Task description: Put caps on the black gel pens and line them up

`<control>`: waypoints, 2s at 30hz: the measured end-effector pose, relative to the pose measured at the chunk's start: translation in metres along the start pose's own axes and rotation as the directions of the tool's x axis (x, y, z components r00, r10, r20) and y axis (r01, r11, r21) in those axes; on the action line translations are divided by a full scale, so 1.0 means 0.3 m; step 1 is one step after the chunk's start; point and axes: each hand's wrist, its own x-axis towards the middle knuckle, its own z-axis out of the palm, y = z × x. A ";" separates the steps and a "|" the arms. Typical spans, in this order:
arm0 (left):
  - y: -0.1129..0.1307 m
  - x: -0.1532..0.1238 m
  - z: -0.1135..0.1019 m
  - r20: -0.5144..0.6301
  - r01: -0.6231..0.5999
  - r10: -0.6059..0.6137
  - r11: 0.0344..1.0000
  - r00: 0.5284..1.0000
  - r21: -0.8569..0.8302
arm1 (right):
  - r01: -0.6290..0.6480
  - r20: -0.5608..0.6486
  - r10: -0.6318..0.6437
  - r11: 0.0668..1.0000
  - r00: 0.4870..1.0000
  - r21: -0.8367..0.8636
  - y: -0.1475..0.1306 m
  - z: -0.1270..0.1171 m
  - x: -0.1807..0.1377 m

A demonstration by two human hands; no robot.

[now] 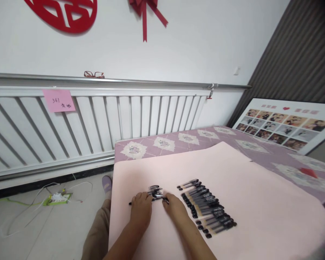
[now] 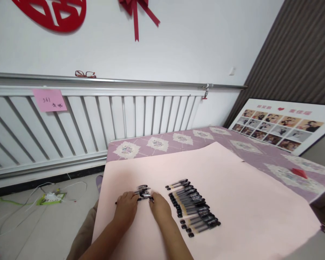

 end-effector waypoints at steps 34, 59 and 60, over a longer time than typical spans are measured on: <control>-0.040 -0.007 0.118 -0.258 -0.123 0.099 0.990 0.961 -0.076 | 0.138 -0.086 -0.130 0.986 0.988 0.093 0.021 0.008 0.025; -0.039 -0.013 0.113 -0.303 -0.161 0.128 0.983 0.945 -0.086 | 0.130 -0.089 -0.125 0.990 0.988 0.055 0.034 -0.016 -0.031; -0.039 -0.013 0.113 -0.304 -0.161 0.128 0.983 0.944 -0.086 | 0.126 -0.082 -0.121 0.991 0.989 0.054 0.034 -0.013 -0.031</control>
